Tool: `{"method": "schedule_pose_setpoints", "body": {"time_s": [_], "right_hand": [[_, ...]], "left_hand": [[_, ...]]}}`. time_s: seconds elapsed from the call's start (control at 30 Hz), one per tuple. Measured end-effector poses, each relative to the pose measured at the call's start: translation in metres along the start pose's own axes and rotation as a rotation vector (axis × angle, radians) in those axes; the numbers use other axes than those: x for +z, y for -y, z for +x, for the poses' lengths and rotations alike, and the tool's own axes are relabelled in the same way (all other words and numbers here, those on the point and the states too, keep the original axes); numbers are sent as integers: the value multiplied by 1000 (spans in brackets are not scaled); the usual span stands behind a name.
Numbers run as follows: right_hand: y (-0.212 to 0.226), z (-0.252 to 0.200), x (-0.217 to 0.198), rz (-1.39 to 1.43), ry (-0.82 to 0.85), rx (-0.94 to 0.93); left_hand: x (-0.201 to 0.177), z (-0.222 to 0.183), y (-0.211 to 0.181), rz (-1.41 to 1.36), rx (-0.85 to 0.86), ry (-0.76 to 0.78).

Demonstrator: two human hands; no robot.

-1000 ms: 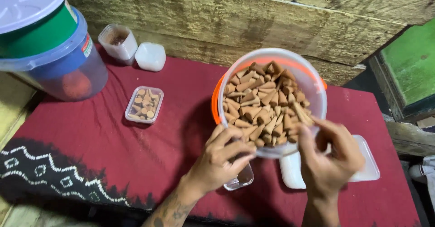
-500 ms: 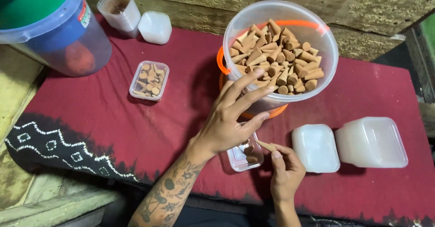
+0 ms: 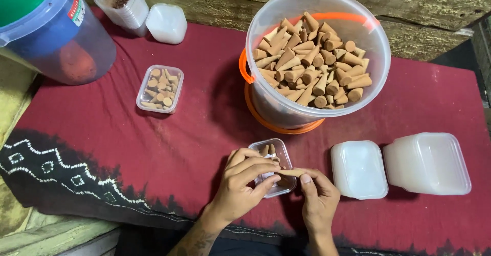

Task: The person is transferring incense cones from a large orange bucket into smaller plastic containers, one by one.

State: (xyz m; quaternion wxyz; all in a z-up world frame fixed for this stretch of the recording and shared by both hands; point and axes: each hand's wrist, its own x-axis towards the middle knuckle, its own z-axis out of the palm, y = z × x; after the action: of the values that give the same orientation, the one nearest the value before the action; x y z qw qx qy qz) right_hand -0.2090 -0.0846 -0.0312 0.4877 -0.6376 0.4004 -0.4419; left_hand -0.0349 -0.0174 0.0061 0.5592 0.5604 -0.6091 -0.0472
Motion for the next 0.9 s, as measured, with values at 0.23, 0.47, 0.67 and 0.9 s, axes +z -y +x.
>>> {"method": "schedule_pose_setpoints", "body": {"time_s": [0.23, 0.47, 0.67, 0.9], "right_hand": [[-7, 0, -1, 45, 36, 0], [-22, -2, -3, 138, -34, 92], [-16, 0, -1, 44, -10, 93], [-14, 1, -2, -17, -8, 119]], "left_hand": [[2, 2, -1, -58, -16, -40], [-36, 23, -13, 188, 87, 177], [-18, 19, -4, 568, 224, 508], [-2, 24, 0, 636, 245, 564]]}}
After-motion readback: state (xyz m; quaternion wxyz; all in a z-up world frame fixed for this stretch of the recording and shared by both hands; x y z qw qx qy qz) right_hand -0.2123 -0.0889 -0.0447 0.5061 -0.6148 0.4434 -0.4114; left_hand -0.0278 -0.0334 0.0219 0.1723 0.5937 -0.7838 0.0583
